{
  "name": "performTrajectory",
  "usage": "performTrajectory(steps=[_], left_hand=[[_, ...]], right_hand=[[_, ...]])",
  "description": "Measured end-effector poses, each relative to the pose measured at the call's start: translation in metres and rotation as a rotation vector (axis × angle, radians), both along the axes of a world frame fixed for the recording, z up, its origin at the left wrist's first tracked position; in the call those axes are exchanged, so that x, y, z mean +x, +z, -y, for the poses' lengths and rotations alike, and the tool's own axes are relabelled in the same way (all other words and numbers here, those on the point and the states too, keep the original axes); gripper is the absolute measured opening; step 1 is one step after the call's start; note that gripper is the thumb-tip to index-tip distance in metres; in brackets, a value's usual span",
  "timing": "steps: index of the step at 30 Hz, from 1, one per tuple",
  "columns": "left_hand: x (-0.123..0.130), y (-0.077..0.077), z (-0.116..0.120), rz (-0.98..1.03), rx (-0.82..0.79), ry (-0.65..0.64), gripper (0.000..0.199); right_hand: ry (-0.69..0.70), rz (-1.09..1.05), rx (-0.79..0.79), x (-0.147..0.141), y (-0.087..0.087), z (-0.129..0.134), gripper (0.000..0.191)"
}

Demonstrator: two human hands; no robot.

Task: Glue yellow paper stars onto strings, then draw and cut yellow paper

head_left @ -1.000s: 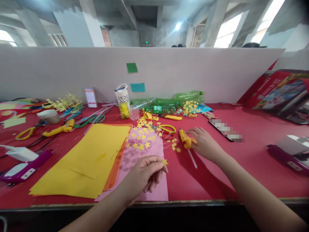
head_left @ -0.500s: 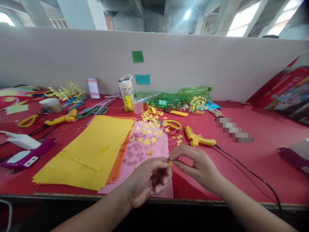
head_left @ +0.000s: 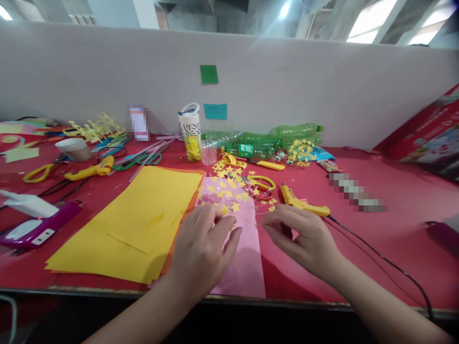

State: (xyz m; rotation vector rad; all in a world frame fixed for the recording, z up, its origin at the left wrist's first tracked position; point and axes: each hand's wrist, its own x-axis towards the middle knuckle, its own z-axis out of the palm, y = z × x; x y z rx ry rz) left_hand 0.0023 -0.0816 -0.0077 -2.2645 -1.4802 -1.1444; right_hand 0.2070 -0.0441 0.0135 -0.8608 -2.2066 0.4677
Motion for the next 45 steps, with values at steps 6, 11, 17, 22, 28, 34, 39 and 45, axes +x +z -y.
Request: performTrajectory(steps=[6, 11, 17, 22, 28, 34, 39, 45], left_hand=[[0.002, -0.012, -0.009, -0.079, 0.013, 0.001, 0.012], [0.008, -0.022, -0.013, 0.008, -0.017, -0.004, 0.014], [0.013, -0.025, -0.015, 0.115, -0.046, -0.044, 0.009], [0.014, -0.028, -0.016, 0.133, -0.061, -0.058, 0.011], [0.014, -0.029, -0.019, 0.153, -0.038, -0.079, 0.010], [0.015, -0.030, -0.018, 0.166, -0.033, -0.101, 0.009], [0.015, -0.032, -0.018, 0.159, -0.017, -0.112, 0.007], [0.015, -0.031, -0.019, 0.159, 0.009, -0.117, 0.008]], right_hand=[[0.002, 0.100, 0.031, -0.007, -0.005, 0.000, 0.013], [0.058, 0.088, 0.050, -0.008, -0.011, -0.004, 0.014], [0.060, 0.039, -0.013, -0.010, -0.019, -0.005, 0.014], [0.023, -0.018, -0.169, -0.012, -0.022, -0.003, 0.010], [-0.040, -0.098, -0.362, -0.018, -0.023, -0.005, 0.008], [-0.113, -0.095, -0.373, -0.023, -0.027, -0.009, 0.007], [-0.145, -0.096, -0.381, -0.024, -0.028, -0.010, 0.008], [-0.162, -0.086, -0.406, -0.025, -0.027, -0.008, 0.007]])
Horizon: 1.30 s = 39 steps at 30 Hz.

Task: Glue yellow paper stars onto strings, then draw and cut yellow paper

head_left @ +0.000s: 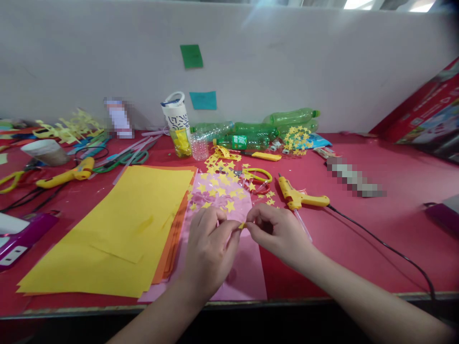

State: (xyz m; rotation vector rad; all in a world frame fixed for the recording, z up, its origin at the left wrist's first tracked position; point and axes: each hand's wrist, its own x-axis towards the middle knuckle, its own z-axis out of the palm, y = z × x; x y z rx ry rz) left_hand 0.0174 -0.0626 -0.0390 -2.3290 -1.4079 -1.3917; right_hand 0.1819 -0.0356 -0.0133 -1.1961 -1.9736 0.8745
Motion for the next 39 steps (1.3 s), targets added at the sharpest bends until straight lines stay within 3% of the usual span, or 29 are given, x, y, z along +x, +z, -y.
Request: performTrajectory(steps=[11, 14, 18, 22, 30, 39], left_hand=[[-0.001, 0.002, 0.002, 0.005, -0.043, 0.005, 0.009], [-0.001, 0.002, 0.002, 0.023, -0.061, 0.000, 0.010], [-0.003, 0.000, 0.000, 0.046, -0.045, -0.012, 0.008], [-0.003, 0.000, -0.001, 0.066, -0.049, -0.013, 0.008], [-0.003, 0.000, -0.001, 0.089, -0.073, -0.015, 0.008], [-0.006, -0.002, -0.004, 0.117, -0.131, -0.002, 0.009]], right_hand=[[-0.008, 0.046, 0.039, -0.001, -0.001, 0.001, 0.004], [-0.013, 0.099, 0.236, 0.003, -0.002, 0.004, 0.004], [0.097, 0.218, 0.571, 0.010, -0.008, 0.009, 0.016], [0.133, 0.345, 0.721, 0.012, -0.014, 0.011, 0.020], [0.126, 0.329, 0.710, 0.011, -0.015, 0.010, 0.024], [-0.001, 0.186, 0.523, 0.007, -0.009, 0.010, 0.020]])
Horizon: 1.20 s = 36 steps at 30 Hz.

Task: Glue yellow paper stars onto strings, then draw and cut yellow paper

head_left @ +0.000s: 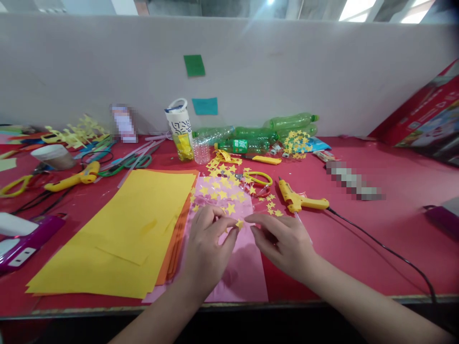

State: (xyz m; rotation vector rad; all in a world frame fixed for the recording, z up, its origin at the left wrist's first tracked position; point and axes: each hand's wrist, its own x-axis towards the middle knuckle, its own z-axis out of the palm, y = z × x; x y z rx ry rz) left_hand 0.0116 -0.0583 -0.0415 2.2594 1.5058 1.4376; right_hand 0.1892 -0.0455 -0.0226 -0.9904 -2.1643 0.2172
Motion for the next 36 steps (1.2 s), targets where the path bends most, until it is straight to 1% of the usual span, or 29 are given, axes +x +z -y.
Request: performTrajectory(steps=[4, 8, 14, 19, 26, 30, 34, 36], left_hand=[[0.0023, -0.0001, 0.0026, -0.025, 0.021, -0.016, 0.010], [0.0033, 0.0017, 0.0039, -0.051, 0.024, -0.029, 0.012], [0.0044, 0.0038, 0.0035, -0.102, 0.053, -0.022, 0.010], [0.0038, 0.0029, 0.0039, -0.121, 0.060, -0.026, 0.009], [0.0029, 0.0031, 0.0042, -0.104, 0.047, -0.032, 0.011], [0.0026, 0.0011, 0.0037, -0.100, 0.036, -0.031, 0.010], [0.0004, 0.0004, 0.0019, -0.089, 0.034, -0.028, 0.010], [-0.0018, 0.0036, 0.0014, -0.143, 0.043, -0.013, 0.011]], right_hand=[[-0.031, -0.054, -0.200, -0.0048, 0.0028, 0.0002, 0.015], [0.007, -0.081, -0.389, -0.0062, 0.0024, -0.0014, 0.011], [0.021, -0.177, -0.484, -0.0093, 0.0049, -0.0057, 0.007], [0.038, -0.177, -0.523, -0.0105, 0.0057, -0.0069, 0.007], [0.045, -0.176, -0.522, -0.0108, 0.0047, -0.0075, 0.007], [0.033, -0.171, -0.526, -0.0110, 0.0046, -0.0073, 0.004], [0.010, -0.179, -0.464, -0.0091, 0.0064, -0.0052, 0.013], [0.000, -0.193, -0.414, -0.0070, 0.0078, -0.0039, 0.015]])
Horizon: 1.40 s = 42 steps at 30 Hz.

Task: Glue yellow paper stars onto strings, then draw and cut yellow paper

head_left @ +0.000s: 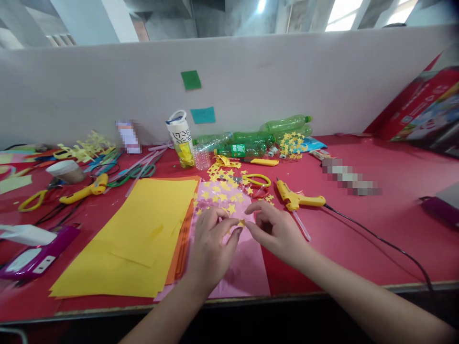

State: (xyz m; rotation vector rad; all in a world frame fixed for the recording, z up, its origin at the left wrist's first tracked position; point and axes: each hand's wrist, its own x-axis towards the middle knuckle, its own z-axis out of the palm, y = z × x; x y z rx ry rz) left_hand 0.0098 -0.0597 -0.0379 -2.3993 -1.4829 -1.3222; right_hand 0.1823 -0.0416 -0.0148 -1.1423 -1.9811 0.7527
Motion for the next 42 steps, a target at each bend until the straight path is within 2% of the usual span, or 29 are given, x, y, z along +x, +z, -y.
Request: performTrajectory(steps=[5, 9, 13, 18, 22, 29, 31, 35, 36, 39, 42], left_hand=[[-0.006, 0.015, 0.004, -0.292, 0.087, 0.068, 0.013], [-0.007, 0.023, 0.008, -0.381, 0.065, 0.126, 0.018], [-0.007, 0.028, 0.010, -0.350, 0.036, 0.113, 0.023], [-0.013, 0.035, 0.013, -0.282, 0.115, 0.046, 0.024], [-0.020, 0.039, 0.014, -0.222, 0.188, 0.023, 0.003], [-0.029, 0.037, 0.011, -0.118, 0.199, 0.015, 0.033], [-0.029, 0.038, 0.010, -0.065, 0.212, 0.003, 0.035], [-0.030, 0.042, 0.011, -0.027, 0.225, 0.011, 0.009], [-0.030, 0.043, 0.011, -0.021, 0.231, 0.033, 0.010], [-0.033, 0.044, 0.013, -0.038, 0.304, 0.047, 0.017], [-0.033, 0.044, 0.016, -0.104, 0.405, 0.028, 0.013]], right_hand=[[-0.040, -0.008, 0.071, 0.007, 0.001, 0.000, 0.010], [-0.052, -0.004, 0.116, 0.012, -0.001, -0.001, 0.010], [-0.039, 0.001, 0.138, 0.013, -0.002, 0.000, 0.009], [-0.046, 0.012, 0.184, 0.014, -0.001, 0.002, 0.010], [-0.075, 0.001, 0.198, 0.015, -0.002, 0.001, 0.012], [-0.095, 0.044, 0.229, 0.021, -0.007, -0.003, 0.013], [-0.151, 0.064, 0.269, 0.030, -0.007, -0.010, 0.013], [-0.371, 0.270, 0.303, 0.061, -0.006, -0.036, 0.018], [-0.402, 0.317, 0.299, 0.070, -0.006, -0.042, 0.018], [-0.370, 0.435, 0.293, 0.089, -0.009, -0.054, 0.013], [-0.229, 0.564, 0.328, 0.094, -0.013, -0.053, 0.009]])
